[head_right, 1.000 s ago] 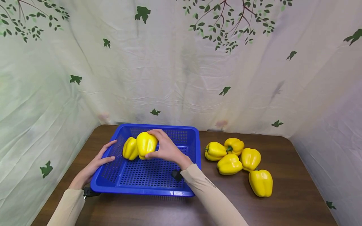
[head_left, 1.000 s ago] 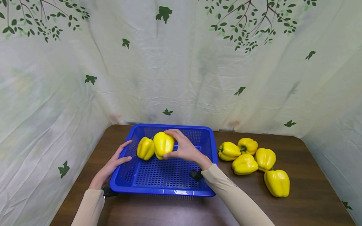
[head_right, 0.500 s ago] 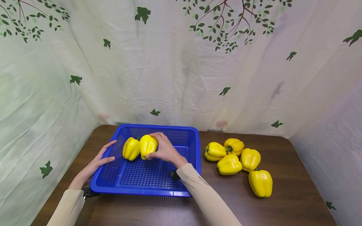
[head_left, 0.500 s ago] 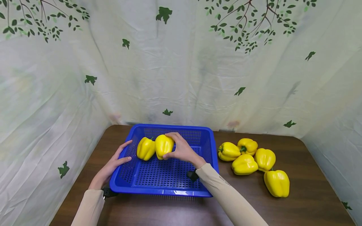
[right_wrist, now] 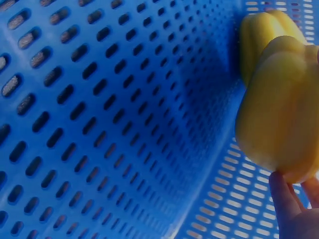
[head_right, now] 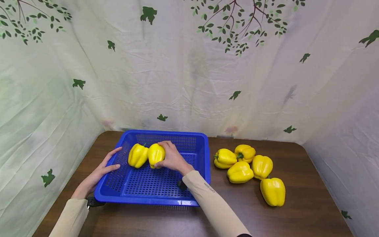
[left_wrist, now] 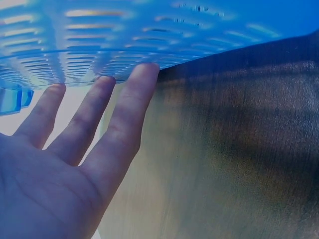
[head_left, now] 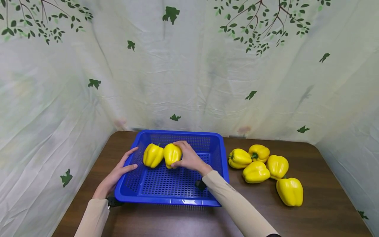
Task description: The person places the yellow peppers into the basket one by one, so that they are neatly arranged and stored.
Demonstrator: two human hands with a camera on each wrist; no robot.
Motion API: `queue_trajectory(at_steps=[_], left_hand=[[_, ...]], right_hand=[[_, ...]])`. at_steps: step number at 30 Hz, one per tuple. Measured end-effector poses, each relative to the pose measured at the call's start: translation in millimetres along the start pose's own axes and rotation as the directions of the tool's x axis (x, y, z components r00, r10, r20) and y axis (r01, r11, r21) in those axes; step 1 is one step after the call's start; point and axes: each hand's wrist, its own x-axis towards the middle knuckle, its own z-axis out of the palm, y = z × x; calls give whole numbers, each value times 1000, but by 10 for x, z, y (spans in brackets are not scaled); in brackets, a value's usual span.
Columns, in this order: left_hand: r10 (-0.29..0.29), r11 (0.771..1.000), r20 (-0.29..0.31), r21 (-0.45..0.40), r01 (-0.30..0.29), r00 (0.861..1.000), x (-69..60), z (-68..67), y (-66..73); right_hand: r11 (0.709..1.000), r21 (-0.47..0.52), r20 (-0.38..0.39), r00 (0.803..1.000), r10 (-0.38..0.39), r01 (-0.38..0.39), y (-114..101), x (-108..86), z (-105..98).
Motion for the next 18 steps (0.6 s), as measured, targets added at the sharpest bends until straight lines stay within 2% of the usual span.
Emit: queue_trajectory(at_steps=[10, 18], left_hand=[[9, 1000, 6, -6, -9, 1000, 16, -4, 1], [8, 1000, 6, -7, -8, 1000, 14, -8, -4]], right_hand=[[999, -30, 19, 999, 30, -30, 51, 26, 69], [997, -68, -31, 999, -25, 23, 80, 11, 137]])
